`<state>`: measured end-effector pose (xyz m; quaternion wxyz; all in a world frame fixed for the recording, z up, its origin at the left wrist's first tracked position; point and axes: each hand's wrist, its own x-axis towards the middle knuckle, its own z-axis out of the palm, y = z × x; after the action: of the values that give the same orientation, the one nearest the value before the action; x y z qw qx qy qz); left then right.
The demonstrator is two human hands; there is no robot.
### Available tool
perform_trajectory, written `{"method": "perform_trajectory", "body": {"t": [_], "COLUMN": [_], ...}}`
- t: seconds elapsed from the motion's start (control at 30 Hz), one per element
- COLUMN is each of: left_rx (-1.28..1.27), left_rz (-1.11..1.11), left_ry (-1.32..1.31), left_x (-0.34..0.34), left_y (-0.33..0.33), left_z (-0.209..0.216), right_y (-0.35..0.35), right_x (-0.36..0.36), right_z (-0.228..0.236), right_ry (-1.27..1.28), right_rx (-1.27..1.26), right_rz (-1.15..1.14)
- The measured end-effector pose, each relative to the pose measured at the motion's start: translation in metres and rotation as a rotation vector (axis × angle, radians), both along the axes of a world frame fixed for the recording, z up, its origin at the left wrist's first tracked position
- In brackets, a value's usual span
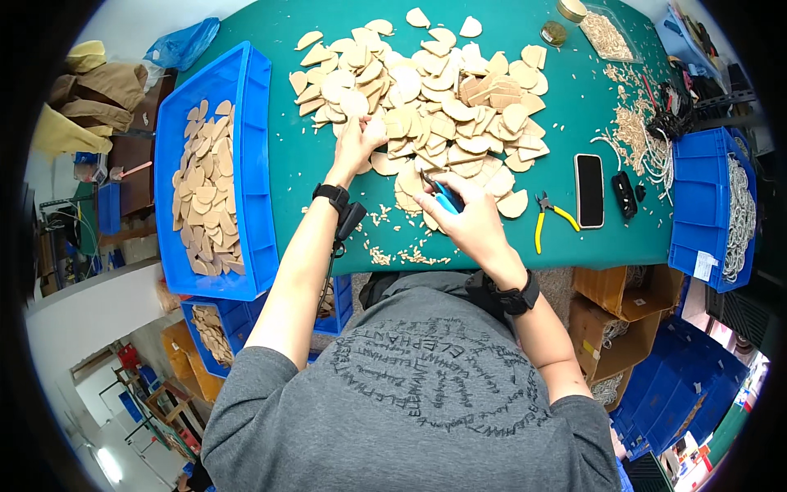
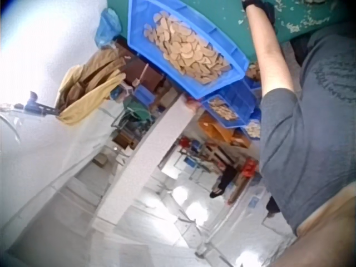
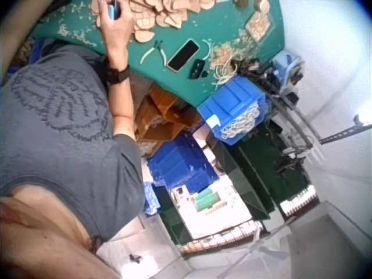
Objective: The person uses a handheld tool to smooth and shape the edges of small, light-colored wooden pieces. They pick up each piece from a pile on a green workbench, work on the edges, and place the finished pieces into a blue plastic bin.
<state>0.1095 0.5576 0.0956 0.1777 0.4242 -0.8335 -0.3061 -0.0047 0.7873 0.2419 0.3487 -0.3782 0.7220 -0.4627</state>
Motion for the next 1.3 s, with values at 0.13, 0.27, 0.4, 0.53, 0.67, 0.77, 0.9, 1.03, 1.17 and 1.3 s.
{"method": "perform_trajectory", "body": {"t": [0.13,0.27,0.4,0.53,0.67,0.77,0.9,1.03,1.17,1.3], "left_rx": [0.530,0.771,0.773,0.726,0.681,0.643,0.628,0.549,0.519,0.483], "left_rz": [-0.017,-0.093,-0.102,-0.083,-0.081,-0.080,-0.071,-0.062,-0.045,-0.026], "left_ry": [0.385,0.647,0.642,0.686,0.669,0.649,0.644,0.628,0.610,0.583], "left_x": [0.012,0.022,0.028,0.033,0.037,0.037,0.037,0.037,0.037,0.039], "left_y": [0.014,0.076,0.104,0.114,0.120,0.125,0.129,0.131,0.132,0.131], "left_z": [0.014,0.110,0.149,0.157,0.160,0.164,0.163,0.161,0.162,0.161], "right_y": [-0.001,0.004,0.006,0.008,0.009,0.008,0.007,0.006,0.004,0.001], "right_x": [-0.005,-0.009,-0.005,-0.003,-0.002,-0.002,-0.005,-0.005,-0.004,-0.002], "right_z": [0.008,0.016,0.023,0.027,0.029,0.027,0.025,0.025,0.022,0.024], "right_ry": [0.103,0.104,0.146,0.172,0.191,0.183,0.114,0.139,0.092,0.070], "right_rx": [0.057,0.075,0.043,0.021,-0.005,-0.039,-0.042,-0.044,-0.026,0.014], "right_rz": [0.065,0.104,0.119,0.141,0.130,0.126,0.143,0.156,0.157,0.152]}}
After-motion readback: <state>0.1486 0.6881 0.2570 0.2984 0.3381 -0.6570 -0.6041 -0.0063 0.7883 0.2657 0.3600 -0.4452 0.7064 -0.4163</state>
